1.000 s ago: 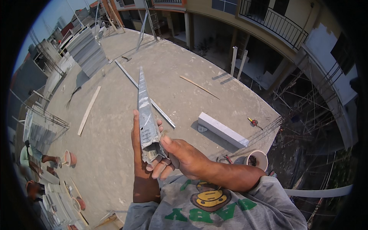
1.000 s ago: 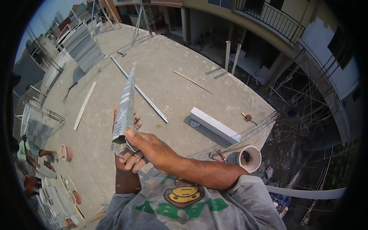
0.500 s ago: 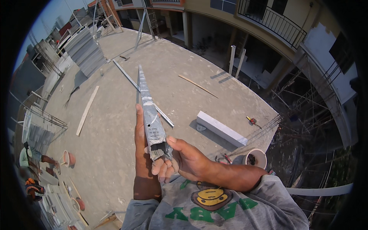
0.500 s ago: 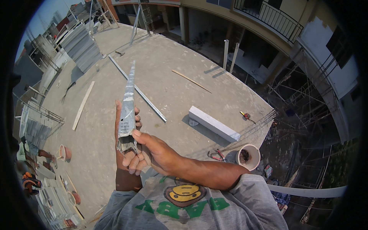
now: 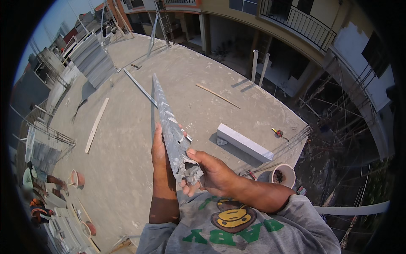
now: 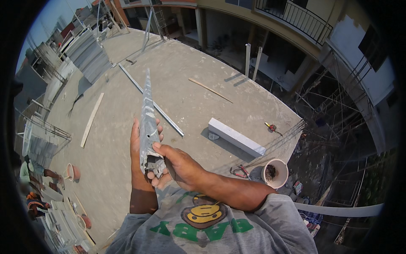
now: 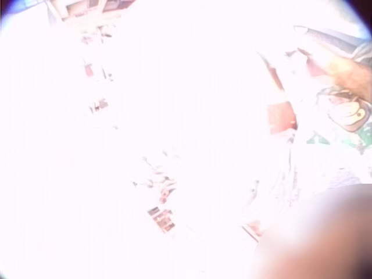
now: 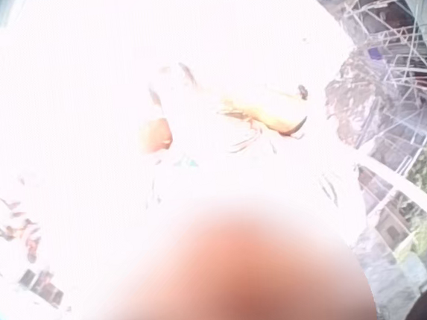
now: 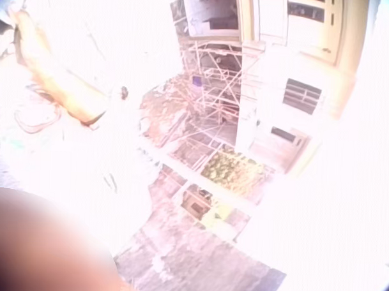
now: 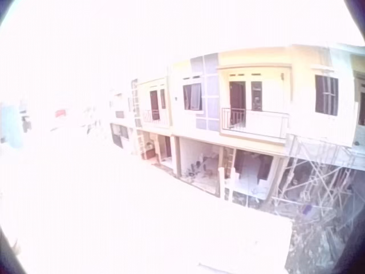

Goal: The person uses tin snips to cut a long metal bar on a rooftop construction site. After cutting, the person picks up a power drill and positions it against the metal bar, then places the bar against a vertical rebar structure.

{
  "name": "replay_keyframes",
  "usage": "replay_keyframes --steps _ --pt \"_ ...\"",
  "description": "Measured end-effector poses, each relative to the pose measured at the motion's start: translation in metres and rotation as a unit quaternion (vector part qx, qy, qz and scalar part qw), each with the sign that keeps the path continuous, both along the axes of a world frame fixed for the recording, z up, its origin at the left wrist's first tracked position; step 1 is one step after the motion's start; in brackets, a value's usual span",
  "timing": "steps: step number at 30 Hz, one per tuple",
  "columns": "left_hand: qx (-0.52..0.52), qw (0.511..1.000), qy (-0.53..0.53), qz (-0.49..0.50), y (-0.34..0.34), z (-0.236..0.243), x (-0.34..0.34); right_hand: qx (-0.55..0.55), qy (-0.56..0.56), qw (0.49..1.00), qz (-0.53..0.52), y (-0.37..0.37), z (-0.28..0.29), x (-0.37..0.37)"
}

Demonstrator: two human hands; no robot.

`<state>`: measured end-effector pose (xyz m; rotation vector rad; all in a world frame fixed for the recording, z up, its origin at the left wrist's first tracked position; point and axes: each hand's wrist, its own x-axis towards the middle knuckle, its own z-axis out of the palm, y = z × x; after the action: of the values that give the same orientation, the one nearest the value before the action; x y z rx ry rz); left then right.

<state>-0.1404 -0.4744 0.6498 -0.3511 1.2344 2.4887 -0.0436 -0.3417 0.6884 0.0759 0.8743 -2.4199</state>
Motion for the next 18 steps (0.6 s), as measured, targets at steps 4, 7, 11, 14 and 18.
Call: replay_keyframes --steps 4,7,11,14,18 --pt "0.058 0.997 0.038 -0.023 -0.005 -0.002 -0.002 -0.051 0.010 0.999 -0.007 -0.003 -0.004 -0.004" --pt "0.071 0.996 0.042 -0.022 -0.008 -0.006 -0.004 -0.097 0.037 0.995 0.003 -0.006 -0.004 -0.007" --pt "0.086 0.994 0.070 -0.012 -0.008 -0.013 -0.011 -0.075 0.040 0.996 -0.006 -0.012 -0.003 -0.008" --pt "0.127 0.990 0.062 -0.007 -0.009 -0.013 -0.016 -0.018 0.047 0.999 0.002 -0.014 -0.003 -0.009" --pt "0.145 0.987 0.061 -0.043 -0.010 -0.002 -0.011 0.005 0.063 0.998 -0.002 -0.014 -0.008 -0.010"
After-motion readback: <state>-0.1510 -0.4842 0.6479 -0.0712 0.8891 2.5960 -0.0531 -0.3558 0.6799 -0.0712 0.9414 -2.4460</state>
